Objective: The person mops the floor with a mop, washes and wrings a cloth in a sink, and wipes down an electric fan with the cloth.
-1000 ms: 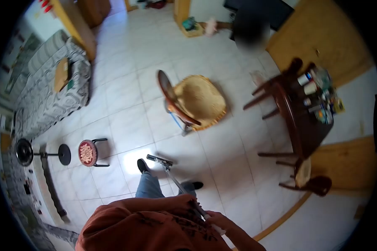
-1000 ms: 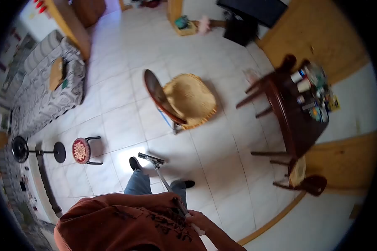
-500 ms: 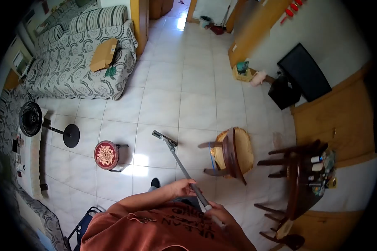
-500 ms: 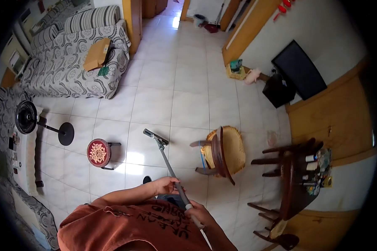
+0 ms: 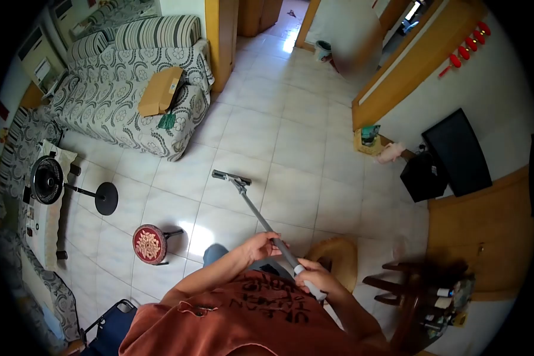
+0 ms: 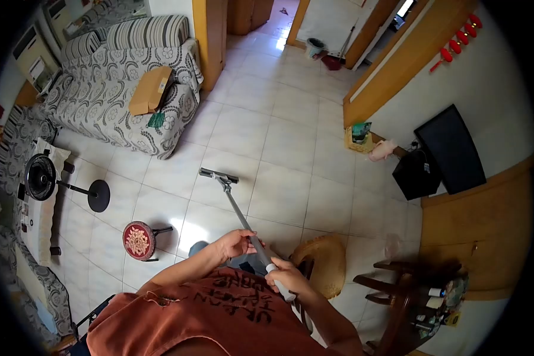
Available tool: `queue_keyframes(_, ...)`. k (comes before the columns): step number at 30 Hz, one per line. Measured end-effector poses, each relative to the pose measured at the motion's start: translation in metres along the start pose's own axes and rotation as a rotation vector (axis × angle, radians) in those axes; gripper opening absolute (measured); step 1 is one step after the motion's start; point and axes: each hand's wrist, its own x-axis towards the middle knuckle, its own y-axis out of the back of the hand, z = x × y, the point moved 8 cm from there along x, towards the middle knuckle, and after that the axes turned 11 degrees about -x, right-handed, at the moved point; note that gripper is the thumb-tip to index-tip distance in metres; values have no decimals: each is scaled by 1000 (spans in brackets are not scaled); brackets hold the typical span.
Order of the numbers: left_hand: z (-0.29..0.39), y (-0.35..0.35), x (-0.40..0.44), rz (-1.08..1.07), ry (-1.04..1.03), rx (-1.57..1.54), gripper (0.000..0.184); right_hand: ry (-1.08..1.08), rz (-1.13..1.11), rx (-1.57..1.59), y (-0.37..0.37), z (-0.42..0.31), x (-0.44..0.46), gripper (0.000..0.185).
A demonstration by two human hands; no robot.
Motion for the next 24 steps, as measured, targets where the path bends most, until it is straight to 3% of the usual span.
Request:
queue_keyframes(6,91,-43,55,-37,-52,-61,13,42,-120,-116,52,-87,67,42)
queue_keyframes(13,221,-78,121,-49,-7,-89,12,2,-11,-217,106,-199,160,45)
queue_keyframes(18,308,-90,174,226,59,-322,23,50,-8,-304,129,-281,233,54)
queue_keyframes(20,340,-88,200,238,31,-328,23,64,-11,-433,147,-293,267,66)
queue_keyframes(24,411,-85,256,265,-57,-307,26,153,50,-608,191,-305,351,74)
